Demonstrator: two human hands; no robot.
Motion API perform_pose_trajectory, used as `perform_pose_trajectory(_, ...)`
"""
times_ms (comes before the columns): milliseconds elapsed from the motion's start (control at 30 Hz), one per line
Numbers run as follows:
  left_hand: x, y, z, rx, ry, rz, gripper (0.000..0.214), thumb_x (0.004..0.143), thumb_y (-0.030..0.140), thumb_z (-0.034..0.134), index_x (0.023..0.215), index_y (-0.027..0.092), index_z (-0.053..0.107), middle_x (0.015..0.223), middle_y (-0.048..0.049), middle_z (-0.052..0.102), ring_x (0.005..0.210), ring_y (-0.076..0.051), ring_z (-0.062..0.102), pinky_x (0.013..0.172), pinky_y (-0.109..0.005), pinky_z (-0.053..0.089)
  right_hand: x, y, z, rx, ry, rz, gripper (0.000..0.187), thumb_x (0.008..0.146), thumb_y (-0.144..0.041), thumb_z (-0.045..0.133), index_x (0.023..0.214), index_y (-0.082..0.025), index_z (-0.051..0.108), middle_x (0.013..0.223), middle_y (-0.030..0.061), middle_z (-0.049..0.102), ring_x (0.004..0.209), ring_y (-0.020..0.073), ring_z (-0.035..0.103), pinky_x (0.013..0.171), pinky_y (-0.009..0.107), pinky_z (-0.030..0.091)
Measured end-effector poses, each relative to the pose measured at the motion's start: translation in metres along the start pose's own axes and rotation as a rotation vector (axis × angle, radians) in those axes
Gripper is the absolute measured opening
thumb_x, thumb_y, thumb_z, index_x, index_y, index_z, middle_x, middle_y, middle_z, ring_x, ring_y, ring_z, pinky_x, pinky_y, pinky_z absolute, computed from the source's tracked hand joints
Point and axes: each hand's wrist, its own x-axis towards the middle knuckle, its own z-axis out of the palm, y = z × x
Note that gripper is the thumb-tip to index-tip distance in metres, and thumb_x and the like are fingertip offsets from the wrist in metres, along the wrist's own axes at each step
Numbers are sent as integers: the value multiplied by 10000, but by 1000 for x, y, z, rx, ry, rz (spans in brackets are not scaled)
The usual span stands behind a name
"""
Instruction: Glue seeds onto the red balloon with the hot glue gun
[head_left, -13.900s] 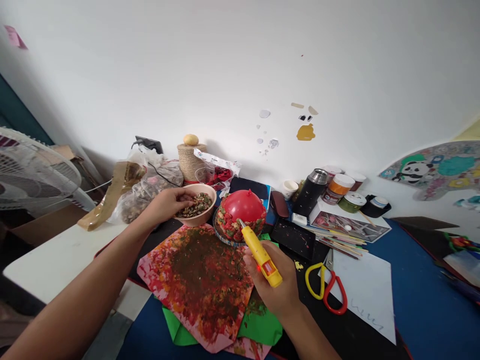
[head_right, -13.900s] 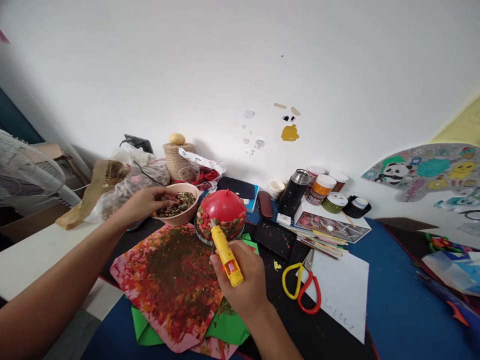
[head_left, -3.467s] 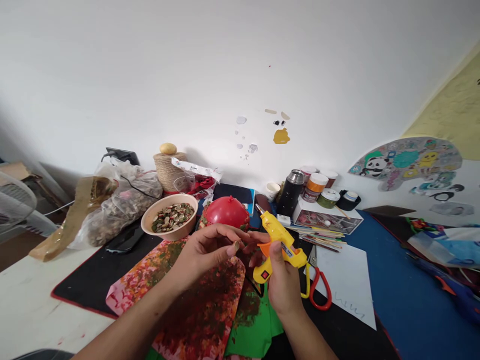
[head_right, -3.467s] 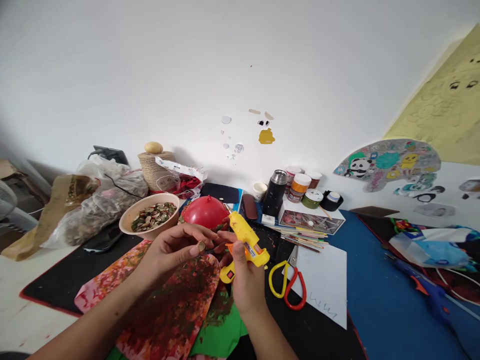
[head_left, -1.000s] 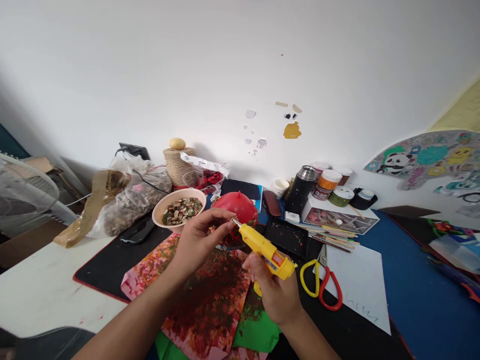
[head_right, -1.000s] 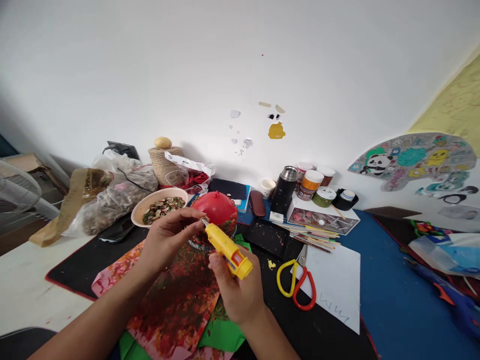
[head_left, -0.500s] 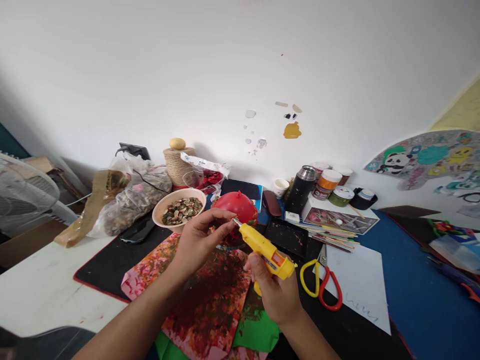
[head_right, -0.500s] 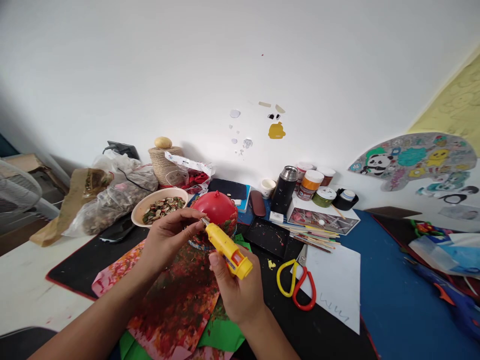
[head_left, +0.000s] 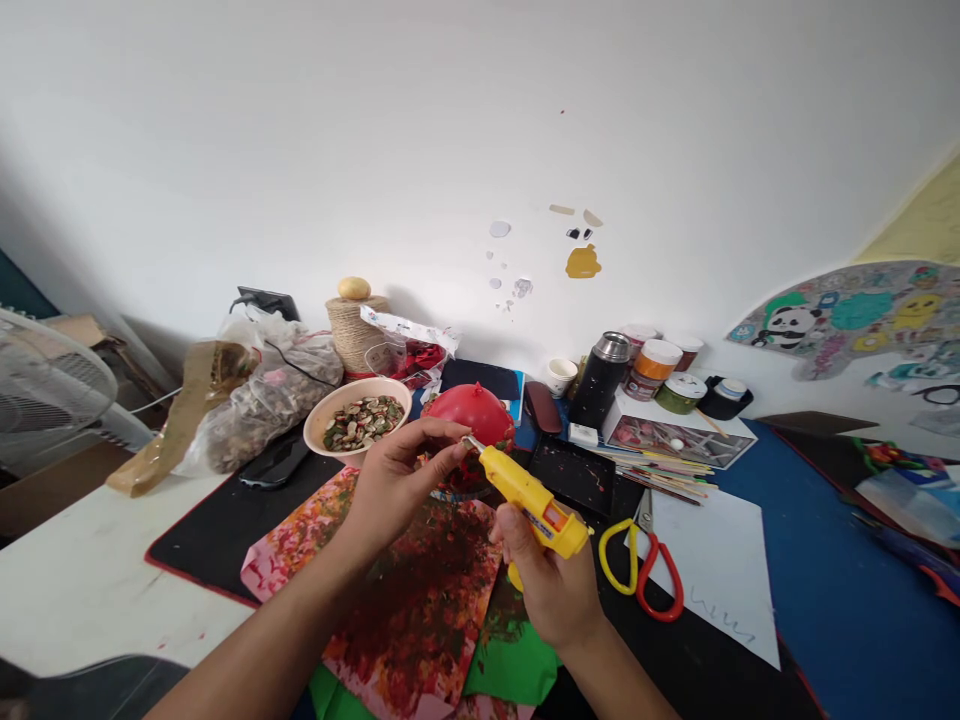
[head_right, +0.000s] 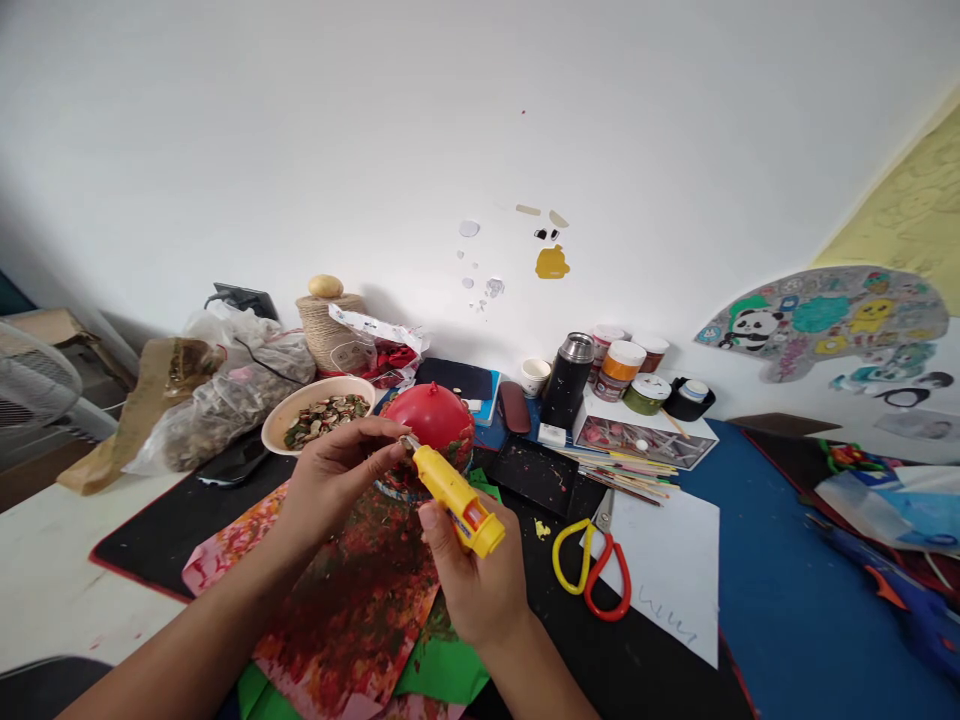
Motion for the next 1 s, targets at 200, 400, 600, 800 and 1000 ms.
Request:
perform_pose_trajectory(200, 0, 1, 1, -6, 12, 0, 265, 858, 444, 910, 983, 214, 874, 921, -65, 837, 783, -192, 745, 717, -274, 617, -1, 1, 0, 4, 0, 0, 469, 1070, -539, 669, 739, -210, 715, 570, -13, 604, 455, 129, 527, 438, 230, 396)
perform_pose_trajectory(400, 1, 1, -1, 1, 8, 8, 259, 872, 444, 902, 993, 217, 870, 930, -67, 835, 800, -197, 749, 724, -278, 614, 1, 2, -1, -4, 0, -6, 480, 1073, -539, 664, 727, -209, 708, 564, -17, 591, 458, 128, 523, 445, 231, 395)
perform_pose_trajectory(600, 2, 2, -1, 14, 23, 91, 175, 879, 385, 904, 960, 234, 868, 983, -65, 832, 898, -210, 756, 788, -286, 607, 1, 2, 0, -18, -4, -7, 493, 1079, -540, 651, 718, -209, 704, 555, -22, 579, 451, 127, 512, 444, 233, 390)
perform_pose_trajectory(800, 1, 3, -1, -15, 29, 71, 170, 878, 368, 902, 965, 230, 855, 973, -59, 821, 854, -192, 737, 754, -274, 594, 1, 0, 0, -46, 6, -25, 497, 1084, -539, 642, 718, -210, 709, 561, -16, 590, 463, 134, 529, 457, 238, 404)
perform_pose_trajectory(1000, 1, 3, -1, -23, 35, 43, 214, 868, 398, 909, 961, 218, 842, 960, -64, 815, 849, -195, 732, 752, -278, 595, 3, -3, -1, -41, -8, -24, 482, 1088, -516, 642, 717, -213, 693, 561, -23, 583, 465, 131, 529, 467, 237, 407)
